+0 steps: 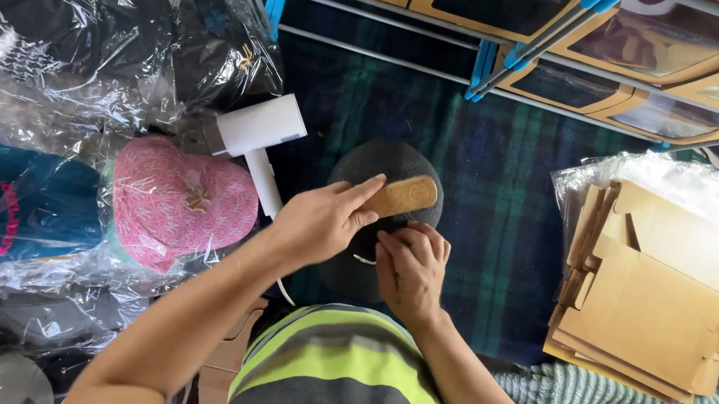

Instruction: Cleaning a black baseball cap using a wooden brush to remove dust and lint in a warehouse setting.

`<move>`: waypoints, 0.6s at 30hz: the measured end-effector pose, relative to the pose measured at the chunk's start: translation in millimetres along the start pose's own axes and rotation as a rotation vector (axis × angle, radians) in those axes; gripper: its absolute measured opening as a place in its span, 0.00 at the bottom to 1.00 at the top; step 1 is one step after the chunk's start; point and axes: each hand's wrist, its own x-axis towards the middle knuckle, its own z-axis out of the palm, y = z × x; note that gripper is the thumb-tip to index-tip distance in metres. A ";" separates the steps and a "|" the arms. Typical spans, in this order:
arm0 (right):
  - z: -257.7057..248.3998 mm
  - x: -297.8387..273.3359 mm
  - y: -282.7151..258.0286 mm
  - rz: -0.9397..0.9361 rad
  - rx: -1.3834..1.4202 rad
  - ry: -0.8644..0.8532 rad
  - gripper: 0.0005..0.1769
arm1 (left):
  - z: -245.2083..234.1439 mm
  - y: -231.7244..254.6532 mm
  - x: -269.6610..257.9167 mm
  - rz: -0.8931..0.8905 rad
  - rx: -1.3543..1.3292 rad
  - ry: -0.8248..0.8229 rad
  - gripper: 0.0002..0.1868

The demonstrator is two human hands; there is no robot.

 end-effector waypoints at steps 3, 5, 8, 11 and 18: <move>5.7 3.5 3.8 -0.046 -0.037 0.019 0.08 | 18.0 -60.7 43.8 0.047 0.316 0.121 0.28; 1.5 13.3 -1.0 -0.062 -0.034 0.017 0.07 | -3.8 -66.4 63.1 -0.035 0.352 0.028 0.28; 6.6 28.3 -7.5 -0.110 -0.044 0.033 0.06 | -23.4 -25.5 71.2 -0.003 0.324 -0.146 0.28; 17.9 23.8 -5.4 -0.144 -0.079 0.039 0.05 | -0.9 10.7 78.3 0.160 0.232 -0.345 0.28; 25.7 25.1 -5.9 -0.147 -0.079 0.067 0.05 | 42.6 -49.5 188.2 -0.280 0.375 -0.628 0.19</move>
